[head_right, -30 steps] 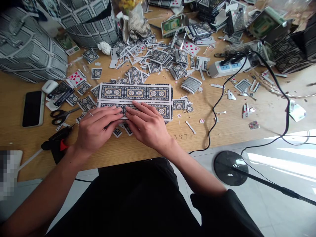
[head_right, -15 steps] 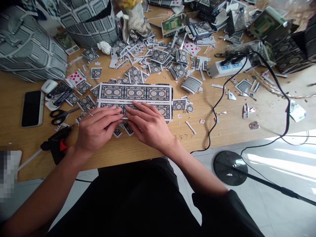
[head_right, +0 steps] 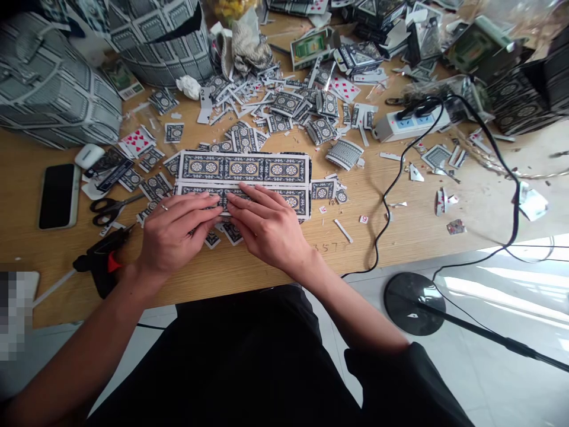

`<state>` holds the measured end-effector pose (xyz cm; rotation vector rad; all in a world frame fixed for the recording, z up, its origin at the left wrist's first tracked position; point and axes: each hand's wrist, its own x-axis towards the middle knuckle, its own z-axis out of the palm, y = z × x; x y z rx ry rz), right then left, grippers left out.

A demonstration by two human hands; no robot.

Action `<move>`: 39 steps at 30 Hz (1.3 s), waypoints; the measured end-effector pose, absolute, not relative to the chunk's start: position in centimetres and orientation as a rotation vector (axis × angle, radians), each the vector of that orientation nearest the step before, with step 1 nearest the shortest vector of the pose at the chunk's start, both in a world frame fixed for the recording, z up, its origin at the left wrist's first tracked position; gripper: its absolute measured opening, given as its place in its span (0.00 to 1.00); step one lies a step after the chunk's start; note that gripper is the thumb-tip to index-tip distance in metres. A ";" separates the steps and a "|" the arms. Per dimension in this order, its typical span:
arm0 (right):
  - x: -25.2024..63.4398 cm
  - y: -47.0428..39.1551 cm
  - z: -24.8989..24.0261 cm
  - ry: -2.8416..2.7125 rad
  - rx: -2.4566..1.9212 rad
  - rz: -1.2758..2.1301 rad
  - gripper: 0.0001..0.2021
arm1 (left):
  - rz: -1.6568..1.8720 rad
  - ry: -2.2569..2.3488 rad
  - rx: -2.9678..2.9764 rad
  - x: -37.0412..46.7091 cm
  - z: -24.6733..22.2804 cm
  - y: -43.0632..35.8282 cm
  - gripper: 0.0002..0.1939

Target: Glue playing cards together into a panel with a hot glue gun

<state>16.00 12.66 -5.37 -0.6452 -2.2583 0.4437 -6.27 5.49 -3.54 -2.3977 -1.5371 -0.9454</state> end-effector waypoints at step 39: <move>15.9 12.5 -5.5 -2.243 -0.642 0.442 0.12 | -0.952 -1.603 -2.384 -6.0 -3.6 5.3 0.10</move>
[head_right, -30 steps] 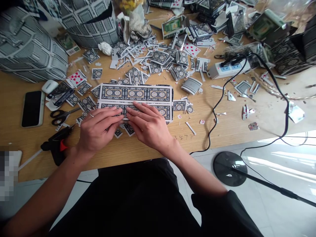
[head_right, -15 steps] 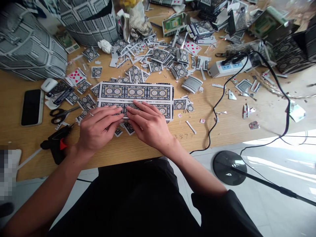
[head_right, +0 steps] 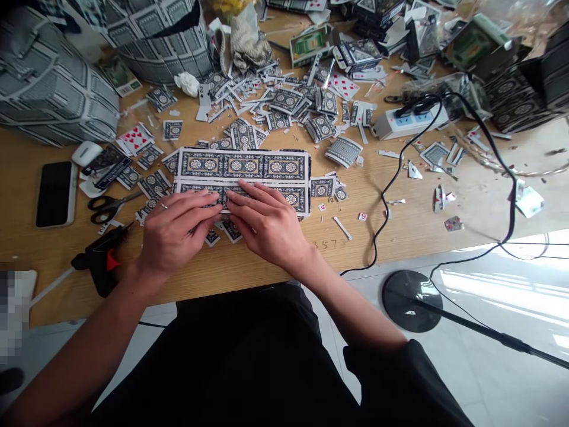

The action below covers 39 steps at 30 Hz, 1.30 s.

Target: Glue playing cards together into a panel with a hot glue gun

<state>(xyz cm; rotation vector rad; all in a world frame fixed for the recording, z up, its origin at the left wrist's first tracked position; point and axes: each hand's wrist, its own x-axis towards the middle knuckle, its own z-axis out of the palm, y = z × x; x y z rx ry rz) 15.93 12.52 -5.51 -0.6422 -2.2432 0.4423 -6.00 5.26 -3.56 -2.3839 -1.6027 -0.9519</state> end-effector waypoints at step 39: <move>15.8 12.7 -5.6 -2.249 -0.611 0.364 0.11 | -0.953 -1.572 -2.353 -5.9 -3.6 5.3 0.09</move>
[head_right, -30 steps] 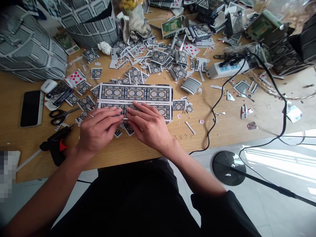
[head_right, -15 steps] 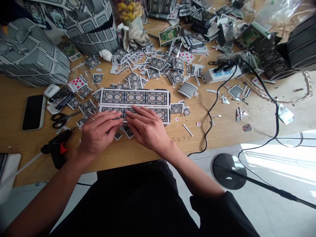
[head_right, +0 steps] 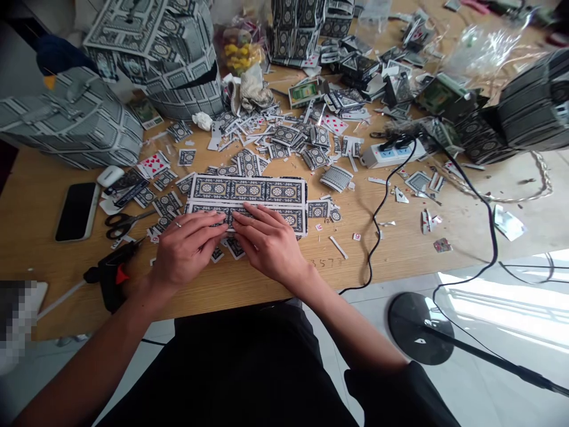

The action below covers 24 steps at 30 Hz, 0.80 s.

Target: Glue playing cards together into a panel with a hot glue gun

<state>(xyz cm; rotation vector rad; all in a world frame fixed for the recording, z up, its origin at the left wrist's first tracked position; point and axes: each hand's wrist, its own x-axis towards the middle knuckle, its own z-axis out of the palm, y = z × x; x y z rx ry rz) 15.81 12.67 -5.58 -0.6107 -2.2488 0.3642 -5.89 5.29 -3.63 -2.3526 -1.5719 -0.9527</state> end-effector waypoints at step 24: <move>15.7 12.5 -5.3 -2.245 -0.647 0.353 0.11 | -0.979 -1.580 -2.346 -5.9 -4.1 5.2 0.11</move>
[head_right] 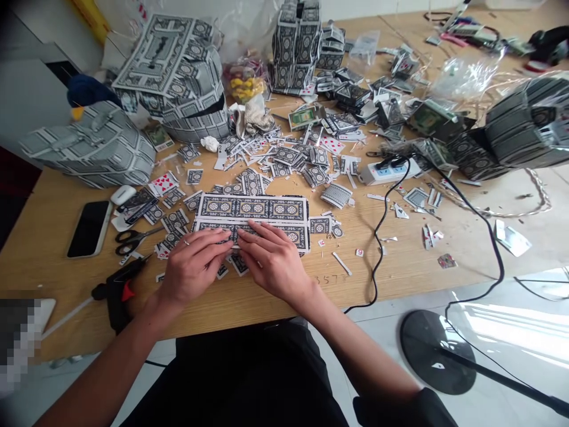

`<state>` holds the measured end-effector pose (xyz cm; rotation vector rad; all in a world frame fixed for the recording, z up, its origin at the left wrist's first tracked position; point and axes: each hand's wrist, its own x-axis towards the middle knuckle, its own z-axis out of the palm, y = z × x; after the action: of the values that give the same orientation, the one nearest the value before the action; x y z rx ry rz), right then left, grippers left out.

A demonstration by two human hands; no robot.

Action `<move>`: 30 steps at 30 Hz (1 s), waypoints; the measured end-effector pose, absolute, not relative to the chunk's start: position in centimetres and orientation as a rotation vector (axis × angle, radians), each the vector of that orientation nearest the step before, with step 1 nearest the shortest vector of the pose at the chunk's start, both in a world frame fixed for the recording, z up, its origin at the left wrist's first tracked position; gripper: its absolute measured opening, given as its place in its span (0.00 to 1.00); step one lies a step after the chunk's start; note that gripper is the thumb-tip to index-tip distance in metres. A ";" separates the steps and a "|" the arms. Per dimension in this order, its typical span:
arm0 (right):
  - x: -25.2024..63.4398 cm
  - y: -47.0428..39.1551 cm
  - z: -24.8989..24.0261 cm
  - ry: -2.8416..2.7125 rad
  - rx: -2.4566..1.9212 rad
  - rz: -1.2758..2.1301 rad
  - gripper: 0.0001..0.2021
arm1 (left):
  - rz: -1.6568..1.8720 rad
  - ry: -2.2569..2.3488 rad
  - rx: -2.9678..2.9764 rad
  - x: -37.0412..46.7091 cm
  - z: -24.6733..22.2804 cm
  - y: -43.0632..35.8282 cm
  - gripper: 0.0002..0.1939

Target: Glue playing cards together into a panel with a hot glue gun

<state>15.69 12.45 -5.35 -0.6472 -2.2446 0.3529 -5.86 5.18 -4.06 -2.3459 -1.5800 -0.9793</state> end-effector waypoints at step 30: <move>15.8 12.5 -5.7 -2.253 -0.626 0.358 0.12 | -0.988 -1.593 -2.325 -5.8 -4.4 5.1 0.11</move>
<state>15.79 12.54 -5.71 -0.6262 -2.2528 0.3575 -5.75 5.11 -4.42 -2.3254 -1.5934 -0.9884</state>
